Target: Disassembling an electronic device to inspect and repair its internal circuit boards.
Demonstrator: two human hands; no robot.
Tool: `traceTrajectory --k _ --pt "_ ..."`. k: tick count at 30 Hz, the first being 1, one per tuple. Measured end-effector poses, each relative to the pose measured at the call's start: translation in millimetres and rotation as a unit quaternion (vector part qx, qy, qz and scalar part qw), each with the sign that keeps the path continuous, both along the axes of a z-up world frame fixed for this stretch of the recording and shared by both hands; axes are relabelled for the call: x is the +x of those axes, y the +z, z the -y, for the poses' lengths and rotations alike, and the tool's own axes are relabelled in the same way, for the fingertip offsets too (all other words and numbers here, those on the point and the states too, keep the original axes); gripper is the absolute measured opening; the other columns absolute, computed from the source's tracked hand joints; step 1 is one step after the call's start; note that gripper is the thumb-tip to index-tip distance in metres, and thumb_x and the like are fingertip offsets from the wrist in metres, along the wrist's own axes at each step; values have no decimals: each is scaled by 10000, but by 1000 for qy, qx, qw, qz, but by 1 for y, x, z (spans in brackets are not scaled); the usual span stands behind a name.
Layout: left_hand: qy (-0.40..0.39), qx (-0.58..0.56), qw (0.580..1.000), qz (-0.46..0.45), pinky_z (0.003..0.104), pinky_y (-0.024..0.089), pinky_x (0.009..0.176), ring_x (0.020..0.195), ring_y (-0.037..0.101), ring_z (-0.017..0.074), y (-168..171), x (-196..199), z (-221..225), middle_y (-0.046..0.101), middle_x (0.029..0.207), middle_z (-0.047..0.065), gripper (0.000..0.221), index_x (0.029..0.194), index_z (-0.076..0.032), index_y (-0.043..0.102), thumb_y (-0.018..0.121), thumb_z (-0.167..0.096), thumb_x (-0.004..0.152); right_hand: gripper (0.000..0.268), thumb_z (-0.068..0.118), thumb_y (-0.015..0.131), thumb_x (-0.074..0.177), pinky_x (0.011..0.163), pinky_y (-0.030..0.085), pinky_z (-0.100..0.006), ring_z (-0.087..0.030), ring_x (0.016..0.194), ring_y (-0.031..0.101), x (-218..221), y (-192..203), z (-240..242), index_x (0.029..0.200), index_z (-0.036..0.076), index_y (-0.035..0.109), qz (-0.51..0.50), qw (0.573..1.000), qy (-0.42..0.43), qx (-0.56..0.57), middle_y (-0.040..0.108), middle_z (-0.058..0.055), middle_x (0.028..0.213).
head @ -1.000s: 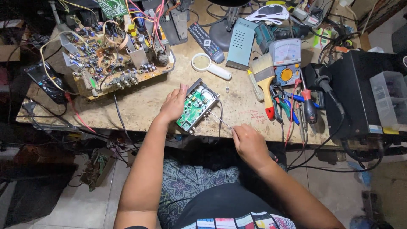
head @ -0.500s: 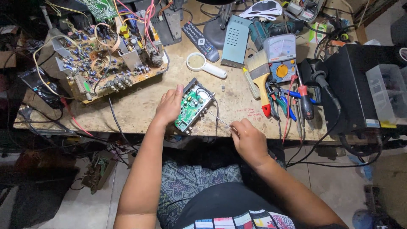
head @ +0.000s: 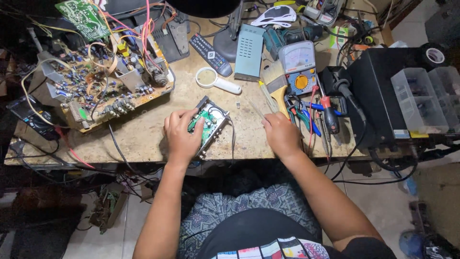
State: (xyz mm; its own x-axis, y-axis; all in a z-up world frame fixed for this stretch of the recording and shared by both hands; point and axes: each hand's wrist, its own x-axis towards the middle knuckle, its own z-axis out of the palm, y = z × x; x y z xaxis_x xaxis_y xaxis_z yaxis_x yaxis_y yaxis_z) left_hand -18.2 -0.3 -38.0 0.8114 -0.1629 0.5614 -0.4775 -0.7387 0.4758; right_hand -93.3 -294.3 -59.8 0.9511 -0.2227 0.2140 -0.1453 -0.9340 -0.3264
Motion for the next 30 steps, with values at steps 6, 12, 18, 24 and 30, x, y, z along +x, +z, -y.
traceTrajectory --k 6,12,18,24,30 --pt "9 -94 993 65 455 435 1059 1140 595 340 -21 -40 -33 586 1189 118 433 1232 -120 705 814 -321 864 140 345 666 954 677 562 -410 -254 932 628 19 -2 -22 988 226 731 129 985 71 -94 567 -5 896" --pt "-11 -124 991 54 504 416 1086 1235 573 377 -31 -68 -51 571 1257 169 561 1302 -25 615 810 -316 865 139 359 713 878 677 526 -387 -258 872 609 5 -12 -87 937 235 734 118 975 190 -3 526 8 847" --pt "-31 -129 991 20 530 427 1081 1238 576 415 -37 -77 -53 570 1299 205 694 1353 2 537 835 -344 830 133 333 698 897 713 490 -382 -253 867 582 13 -24 -93 916 203 723 76 981 177 17 487 12 843" --pt "-5 -95 994 55 568 414 1076 1260 540 472 -32 -76 -45 534 1343 281 895 1427 45 482 872 -419 769 108 314 700 927 747 513 -402 -273 872 628 24 -20 -62 939 208 712 182 975 121 31 530 -15 836" --pt "3 -46 994 98 569 444 1035 1213 572 465 -31 -76 -41 544 1351 280 911 1423 57 484 829 -502 791 148 319 696 907 706 511 -440 -296 834 633 55 -1 -23 918 178 741 132 989 52 -48 553 -33 825"
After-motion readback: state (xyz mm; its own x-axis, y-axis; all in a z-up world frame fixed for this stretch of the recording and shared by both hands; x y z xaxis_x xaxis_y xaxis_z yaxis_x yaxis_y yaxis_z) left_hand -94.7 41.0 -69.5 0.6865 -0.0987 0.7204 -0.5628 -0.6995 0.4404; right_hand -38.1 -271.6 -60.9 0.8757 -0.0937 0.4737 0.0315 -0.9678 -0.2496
